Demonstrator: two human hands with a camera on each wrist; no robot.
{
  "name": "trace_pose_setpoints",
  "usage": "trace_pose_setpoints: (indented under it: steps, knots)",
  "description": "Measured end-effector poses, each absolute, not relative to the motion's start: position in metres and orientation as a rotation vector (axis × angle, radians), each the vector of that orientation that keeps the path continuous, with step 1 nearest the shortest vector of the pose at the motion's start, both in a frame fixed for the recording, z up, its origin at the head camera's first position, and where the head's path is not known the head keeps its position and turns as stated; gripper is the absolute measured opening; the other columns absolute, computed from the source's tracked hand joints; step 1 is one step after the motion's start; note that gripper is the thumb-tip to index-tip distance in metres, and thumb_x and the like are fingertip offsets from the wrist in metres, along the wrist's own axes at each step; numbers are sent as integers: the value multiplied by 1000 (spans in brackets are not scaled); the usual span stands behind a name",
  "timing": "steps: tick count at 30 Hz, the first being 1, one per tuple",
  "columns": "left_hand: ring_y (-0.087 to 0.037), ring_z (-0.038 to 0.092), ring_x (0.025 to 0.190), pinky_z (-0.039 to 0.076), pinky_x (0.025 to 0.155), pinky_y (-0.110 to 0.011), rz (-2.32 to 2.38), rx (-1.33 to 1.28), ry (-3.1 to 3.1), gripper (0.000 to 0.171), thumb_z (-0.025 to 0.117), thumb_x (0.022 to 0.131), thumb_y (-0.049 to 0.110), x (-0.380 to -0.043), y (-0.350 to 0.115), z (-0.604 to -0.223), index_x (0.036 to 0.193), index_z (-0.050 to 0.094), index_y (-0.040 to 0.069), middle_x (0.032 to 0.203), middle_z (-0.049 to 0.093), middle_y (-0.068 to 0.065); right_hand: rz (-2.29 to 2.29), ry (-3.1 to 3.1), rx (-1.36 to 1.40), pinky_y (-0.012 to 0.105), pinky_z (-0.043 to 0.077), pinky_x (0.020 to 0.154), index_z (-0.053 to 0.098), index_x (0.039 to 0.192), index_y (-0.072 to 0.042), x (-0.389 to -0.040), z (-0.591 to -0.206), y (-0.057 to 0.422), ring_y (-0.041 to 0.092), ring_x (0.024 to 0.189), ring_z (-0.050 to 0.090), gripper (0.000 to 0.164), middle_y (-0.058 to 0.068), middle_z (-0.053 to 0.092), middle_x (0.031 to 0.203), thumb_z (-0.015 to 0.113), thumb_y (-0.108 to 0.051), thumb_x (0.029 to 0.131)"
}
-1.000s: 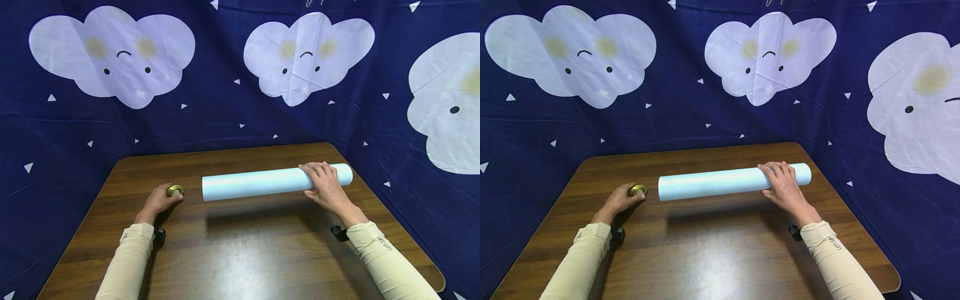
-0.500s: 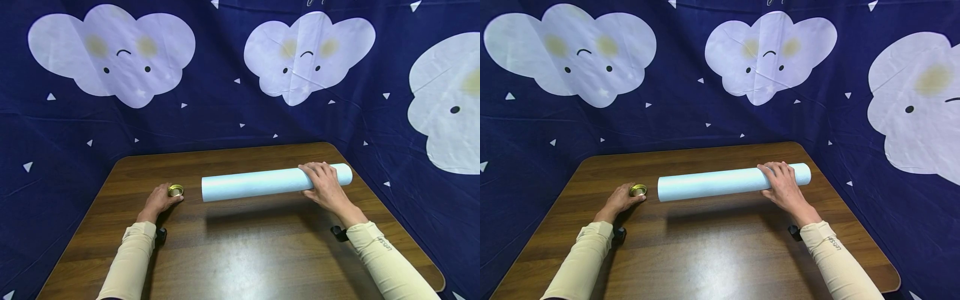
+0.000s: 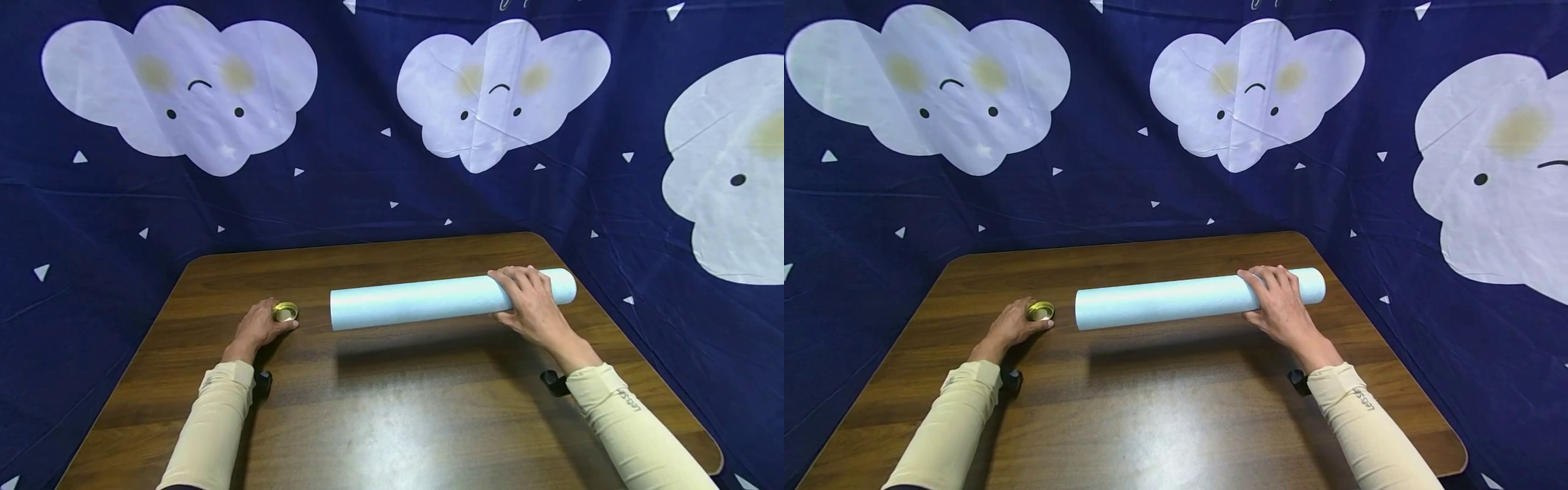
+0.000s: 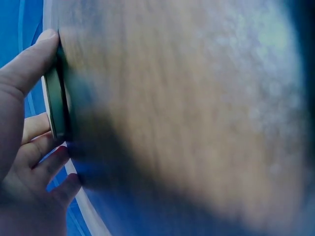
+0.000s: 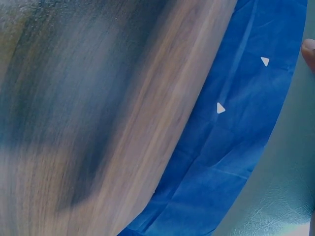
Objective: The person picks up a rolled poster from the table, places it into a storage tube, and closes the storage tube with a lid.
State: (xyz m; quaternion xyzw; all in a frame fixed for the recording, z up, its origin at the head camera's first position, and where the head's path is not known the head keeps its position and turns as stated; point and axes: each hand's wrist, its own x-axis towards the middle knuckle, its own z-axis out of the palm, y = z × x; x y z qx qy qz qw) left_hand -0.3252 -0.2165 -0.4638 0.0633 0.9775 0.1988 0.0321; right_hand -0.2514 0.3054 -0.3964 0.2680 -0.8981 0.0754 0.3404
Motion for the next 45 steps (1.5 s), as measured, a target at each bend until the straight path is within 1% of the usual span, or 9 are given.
trace_pose_setpoints:
  steps: [2,6,9,16,24,30,36,42,45]
  knots:
    - [-50,38,126,35,102,-59,619,196,3007,80,65,85,42,-324,-217,-463,137,34,-11,138,39,-34,192,-2335,700,58,34,95,53,129,-11,-251,-397,305,36,110,49,90,13,57,119,92,-17,49]
    - [-47,49,117,42,96,-57,680,213,3015,71,67,83,40,-324,-219,-462,130,44,-8,128,51,-31,185,-2337,701,58,34,94,53,129,-10,-251,-396,305,36,111,49,89,13,56,120,92,-17,49]
    - [-45,53,113,44,92,-56,716,212,3019,68,68,83,40,-324,-220,-461,129,47,-6,122,56,-29,187,-2345,697,58,34,93,53,129,-10,-251,-395,306,37,111,48,89,13,56,120,92,-17,50]
    - [-47,48,117,40,95,-59,773,216,3026,69,68,83,39,-316,-224,-455,131,45,-5,125,53,-29,190,-2352,700,58,34,93,53,130,-11,-253,-395,306,37,112,48,88,13,56,121,92,-19,51]
    - [-41,55,109,44,90,-54,911,246,3036,69,69,83,39,-308,-226,-446,133,45,-3,121,57,-27,201,-2341,704,58,34,90,53,129,-11,-254,-395,307,36,111,48,86,14,57,120,91,-18,52]
    - [-43,50,116,41,95,-55,1003,215,3010,77,67,84,46,-299,-223,-441,138,40,-1,128,53,-28,191,-2344,701,58,34,91,53,129,-11,-256,-395,307,36,112,48,86,13,56,121,91,-19,52]
    - [-44,48,120,39,96,-56,1125,183,2991,76,66,84,47,-285,-216,-436,140,39,4,133,49,-30,192,-2351,701,58,34,92,53,130,-12,-257,-395,305,36,112,48,87,13,56,121,91,-19,52]
    - [-42,42,129,34,103,-59,1299,176,2895,73,67,84,46,-272,-205,-428,142,38,12,142,44,-24,202,-2356,706,59,33,94,52,130,-12,-257,-396,303,36,113,48,87,13,56,121,91,-19,53]
    - [-38,45,129,39,101,-55,1388,213,2849,70,66,85,45,-267,-198,-426,142,38,15,141,46,-20,204,-2352,709,59,33,93,53,130,-12,-257,-396,302,36,112,48,87,13,56,121,91,-19,52]
